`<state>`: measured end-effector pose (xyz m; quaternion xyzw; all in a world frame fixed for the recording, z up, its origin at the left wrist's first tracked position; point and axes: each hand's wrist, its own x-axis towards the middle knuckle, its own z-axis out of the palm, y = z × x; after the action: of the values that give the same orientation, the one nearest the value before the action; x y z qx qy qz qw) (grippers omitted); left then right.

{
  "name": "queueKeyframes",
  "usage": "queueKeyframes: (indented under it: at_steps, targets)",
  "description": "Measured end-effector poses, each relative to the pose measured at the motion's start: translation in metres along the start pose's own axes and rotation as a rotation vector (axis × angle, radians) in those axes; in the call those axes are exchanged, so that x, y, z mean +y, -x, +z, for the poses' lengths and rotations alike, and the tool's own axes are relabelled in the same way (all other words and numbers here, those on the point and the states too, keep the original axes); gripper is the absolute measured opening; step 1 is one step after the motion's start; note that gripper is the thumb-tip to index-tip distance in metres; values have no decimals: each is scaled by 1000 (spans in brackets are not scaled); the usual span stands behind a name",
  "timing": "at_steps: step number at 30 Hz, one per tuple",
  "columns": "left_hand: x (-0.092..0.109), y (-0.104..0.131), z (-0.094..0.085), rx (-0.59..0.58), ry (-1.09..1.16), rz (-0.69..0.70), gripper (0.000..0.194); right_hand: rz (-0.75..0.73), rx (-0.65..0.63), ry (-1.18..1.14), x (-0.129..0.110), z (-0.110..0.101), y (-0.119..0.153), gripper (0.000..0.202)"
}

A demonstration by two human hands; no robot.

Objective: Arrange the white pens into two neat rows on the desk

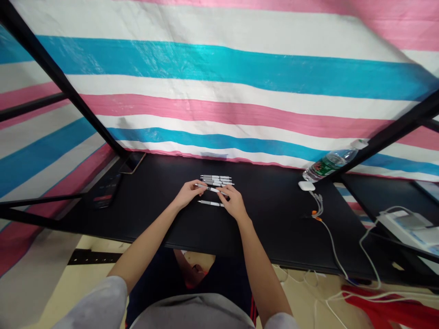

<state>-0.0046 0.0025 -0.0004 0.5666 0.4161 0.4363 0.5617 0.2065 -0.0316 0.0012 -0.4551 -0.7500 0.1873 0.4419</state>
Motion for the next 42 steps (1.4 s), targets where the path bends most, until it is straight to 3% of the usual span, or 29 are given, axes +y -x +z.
queueKeyframes:
  at_steps: [9,15,21,26,32,39,42]
  targets:
    - [-1,0,1,-12,18,-4,32,93,29,-146,1,2,-2,24]
    - [-2,-1,1,45,20,-6,30,369,105,-505,8,1,-5,31]
    - [1,0,1,-10,49,-5,32,524,110,-496,6,1,-6,40]
    - [4,0,3,-7,58,4,36,552,111,-478,6,1,-6,41]
    - [3,-3,3,104,116,-21,37,570,152,-472,6,-2,-7,38]
    - [3,-2,1,59,119,68,35,553,170,-446,11,0,-6,37]
    - [2,-3,2,95,131,38,38,547,170,-424,12,0,-6,36]
